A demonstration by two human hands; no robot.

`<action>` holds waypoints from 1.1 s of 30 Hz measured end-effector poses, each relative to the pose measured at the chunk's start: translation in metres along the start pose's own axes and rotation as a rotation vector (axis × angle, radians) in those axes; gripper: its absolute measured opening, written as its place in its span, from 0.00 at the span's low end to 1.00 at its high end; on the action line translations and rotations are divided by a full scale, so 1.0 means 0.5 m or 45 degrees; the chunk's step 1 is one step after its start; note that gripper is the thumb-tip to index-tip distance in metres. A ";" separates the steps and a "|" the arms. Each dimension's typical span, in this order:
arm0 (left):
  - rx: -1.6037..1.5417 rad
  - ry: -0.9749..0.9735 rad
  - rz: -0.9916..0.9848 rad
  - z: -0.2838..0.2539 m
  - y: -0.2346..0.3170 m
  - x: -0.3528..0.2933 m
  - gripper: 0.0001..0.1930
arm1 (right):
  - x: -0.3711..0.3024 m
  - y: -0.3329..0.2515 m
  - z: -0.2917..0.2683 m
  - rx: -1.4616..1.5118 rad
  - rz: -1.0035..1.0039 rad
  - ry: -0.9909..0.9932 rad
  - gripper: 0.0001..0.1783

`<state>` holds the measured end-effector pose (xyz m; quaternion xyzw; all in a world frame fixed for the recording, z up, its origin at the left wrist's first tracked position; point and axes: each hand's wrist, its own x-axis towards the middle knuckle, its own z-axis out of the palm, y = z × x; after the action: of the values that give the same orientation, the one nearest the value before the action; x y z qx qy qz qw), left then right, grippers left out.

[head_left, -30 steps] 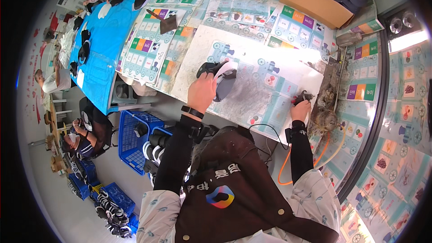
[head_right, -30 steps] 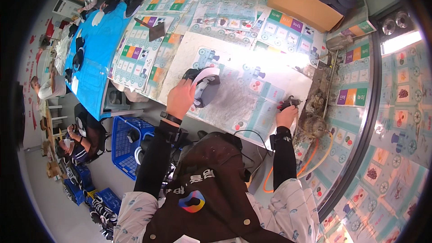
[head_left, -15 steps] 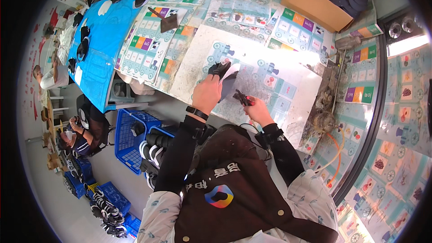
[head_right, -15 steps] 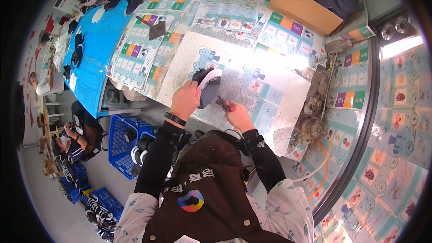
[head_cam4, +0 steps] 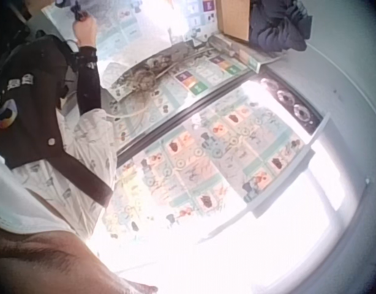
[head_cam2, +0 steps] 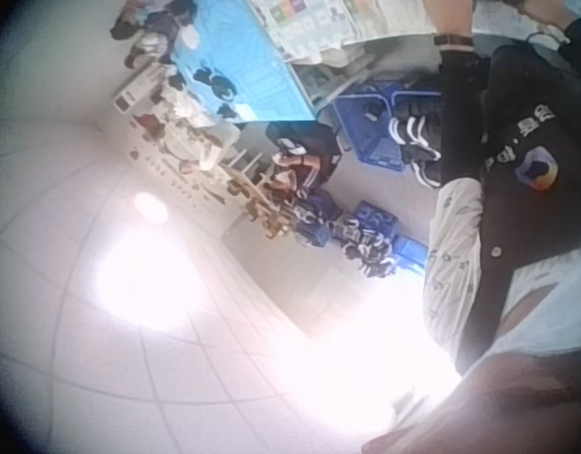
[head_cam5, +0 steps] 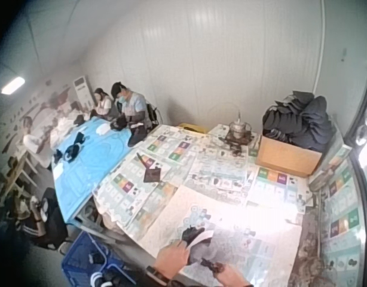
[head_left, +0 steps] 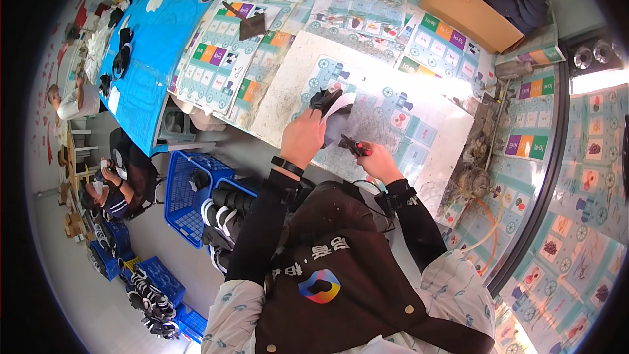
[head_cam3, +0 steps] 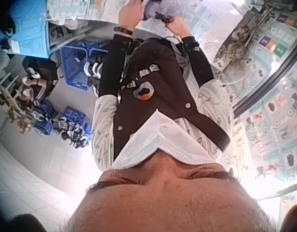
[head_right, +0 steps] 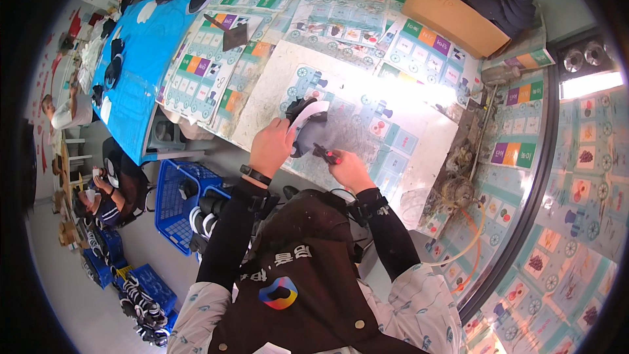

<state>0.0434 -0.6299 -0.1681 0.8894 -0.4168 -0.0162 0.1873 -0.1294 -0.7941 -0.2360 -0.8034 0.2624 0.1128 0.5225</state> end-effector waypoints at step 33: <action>0.002 0.011 -0.088 -0.015 -0.011 -0.022 0.13 | -0.007 -0.053 -0.012 -0.017 -0.018 -0.078 0.18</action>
<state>0.0418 -0.6160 -0.1643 0.9034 -0.3851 -0.0182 0.1877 -0.1186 -0.7902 -0.2113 -0.8048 0.2399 0.1355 0.5258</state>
